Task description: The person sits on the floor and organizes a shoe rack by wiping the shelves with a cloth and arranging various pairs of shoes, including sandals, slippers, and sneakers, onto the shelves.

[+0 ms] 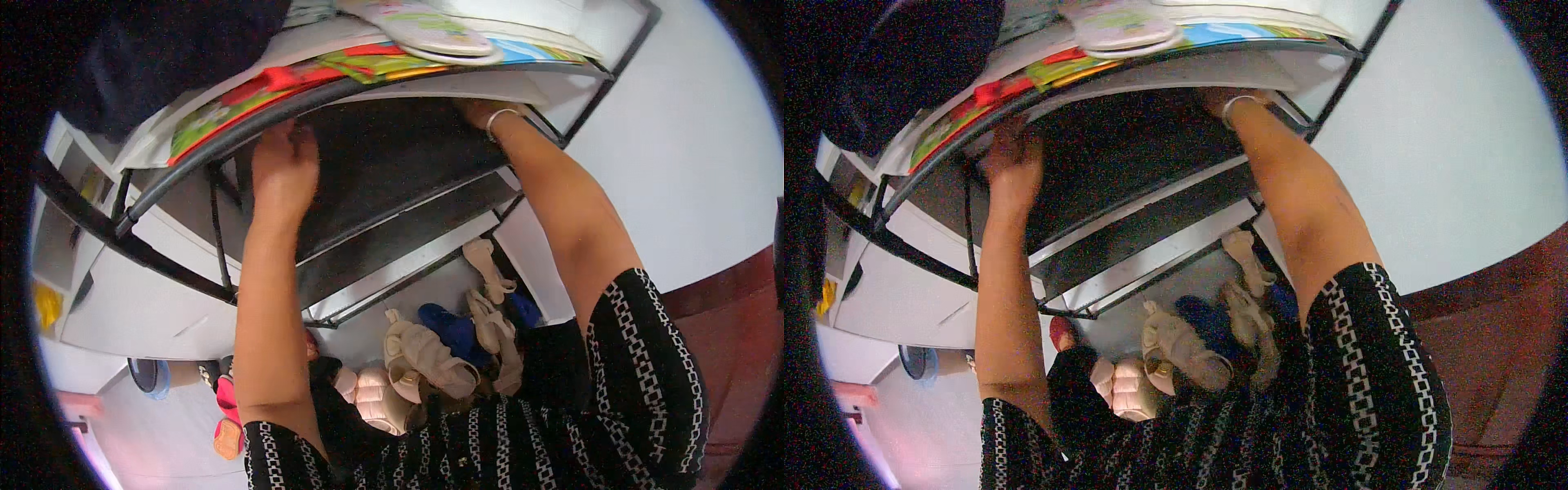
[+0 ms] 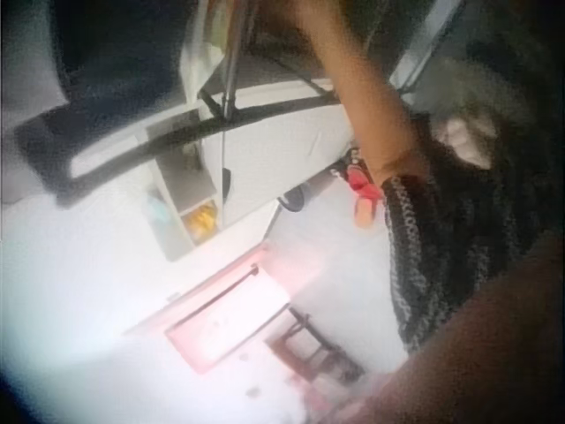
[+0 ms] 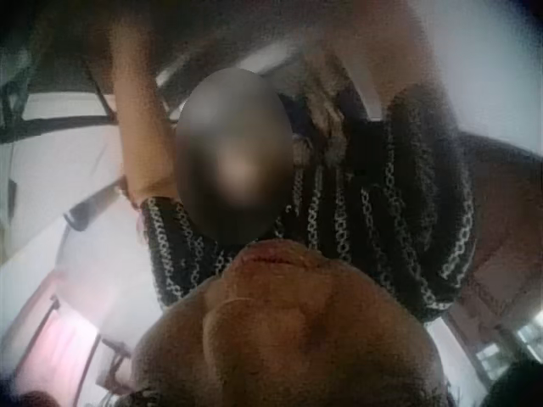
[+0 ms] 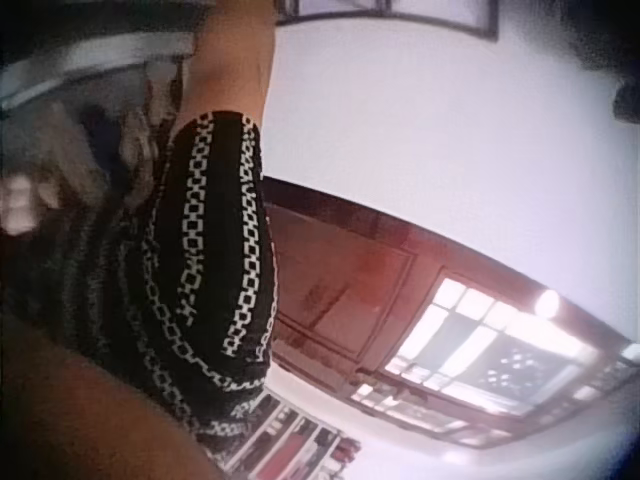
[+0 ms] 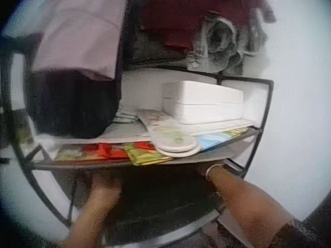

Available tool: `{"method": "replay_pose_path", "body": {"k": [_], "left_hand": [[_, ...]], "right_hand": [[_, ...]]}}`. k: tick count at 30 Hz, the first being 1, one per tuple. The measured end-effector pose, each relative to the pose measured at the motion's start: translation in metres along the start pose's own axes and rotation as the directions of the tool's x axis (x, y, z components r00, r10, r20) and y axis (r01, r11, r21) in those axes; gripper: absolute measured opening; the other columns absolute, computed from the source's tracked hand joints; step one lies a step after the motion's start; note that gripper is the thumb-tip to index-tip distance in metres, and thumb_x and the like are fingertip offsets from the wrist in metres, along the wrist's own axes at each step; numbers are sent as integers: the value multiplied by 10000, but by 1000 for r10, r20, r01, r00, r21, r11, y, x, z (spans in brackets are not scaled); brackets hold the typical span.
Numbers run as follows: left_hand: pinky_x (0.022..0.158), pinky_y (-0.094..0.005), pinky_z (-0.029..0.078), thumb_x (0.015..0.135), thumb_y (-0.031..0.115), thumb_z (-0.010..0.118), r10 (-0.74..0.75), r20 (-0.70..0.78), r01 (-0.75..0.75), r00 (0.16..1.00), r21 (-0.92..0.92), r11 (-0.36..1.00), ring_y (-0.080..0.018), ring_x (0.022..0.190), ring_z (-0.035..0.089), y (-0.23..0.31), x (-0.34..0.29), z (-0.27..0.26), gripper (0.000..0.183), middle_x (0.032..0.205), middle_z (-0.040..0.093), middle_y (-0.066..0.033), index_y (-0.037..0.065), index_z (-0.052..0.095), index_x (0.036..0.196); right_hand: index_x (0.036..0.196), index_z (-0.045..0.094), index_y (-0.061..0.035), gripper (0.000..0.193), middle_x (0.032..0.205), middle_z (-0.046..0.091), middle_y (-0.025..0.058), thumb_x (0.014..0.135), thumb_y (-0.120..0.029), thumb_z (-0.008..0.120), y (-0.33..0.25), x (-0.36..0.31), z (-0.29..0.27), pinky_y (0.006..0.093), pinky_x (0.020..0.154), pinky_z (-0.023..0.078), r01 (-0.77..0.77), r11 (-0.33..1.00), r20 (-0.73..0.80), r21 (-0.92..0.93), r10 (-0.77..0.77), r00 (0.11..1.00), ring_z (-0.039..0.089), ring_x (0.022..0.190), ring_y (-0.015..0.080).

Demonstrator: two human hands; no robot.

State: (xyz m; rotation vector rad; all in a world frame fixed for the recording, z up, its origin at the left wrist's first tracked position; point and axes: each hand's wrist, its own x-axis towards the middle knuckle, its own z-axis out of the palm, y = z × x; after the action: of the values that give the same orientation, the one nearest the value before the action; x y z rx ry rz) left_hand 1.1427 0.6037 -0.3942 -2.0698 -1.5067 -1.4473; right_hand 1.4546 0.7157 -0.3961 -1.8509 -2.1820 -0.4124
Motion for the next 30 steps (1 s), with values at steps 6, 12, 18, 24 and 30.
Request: {"method": "replay_pose_path", "body": {"k": [6,12,18,24,30], "left_hand": [[866,-421,411,815,156,521,-125,73,131,989,-77,988,-394,978,518,13,-2,-4,281,1069,543,-232,2,549,1049],[802,-438,414,827,190,512,-37,-10,35,999,-111,993,-381,891,537,11,-3,-12,233,964,571,-211,14,568,969],[768,-443,412,814,223,531,-80,-131,45,988,-246,968,-365,837,548,18,1,-17,224,870,592,-202,19,595,881],[756,-450,427,816,249,521,-143,-92,120,985,-217,969,-396,829,554,20,3,-31,245,874,599,-197,20,583,877],[833,-435,408,834,294,491,-174,-11,163,985,-303,939,-390,943,535,36,5,-45,321,975,579,-225,30,579,994]], "right_hand": [[1347,286,-146,539,1438,173,92,908,-450,206,-117,53,66,411,1077,140,217,920,-164,327,-172,972,184,1312,270],[1323,299,-122,524,1408,186,99,897,-420,238,-316,9,37,413,1064,157,589,694,-215,413,-555,804,199,1290,270],[1278,350,-107,473,1357,258,114,891,-369,277,-331,16,4,403,1051,185,627,521,-157,579,-683,713,257,1250,275],[1233,401,-91,424,1307,330,130,884,-317,316,-316,10,-16,394,1037,213,643,450,-137,620,-745,653,316,1210,280],[1188,452,-76,376,1256,402,145,878,-265,355,-296,-11,-32,385,1024,241,649,419,-123,635,-775,620,375,1169,285]]}}
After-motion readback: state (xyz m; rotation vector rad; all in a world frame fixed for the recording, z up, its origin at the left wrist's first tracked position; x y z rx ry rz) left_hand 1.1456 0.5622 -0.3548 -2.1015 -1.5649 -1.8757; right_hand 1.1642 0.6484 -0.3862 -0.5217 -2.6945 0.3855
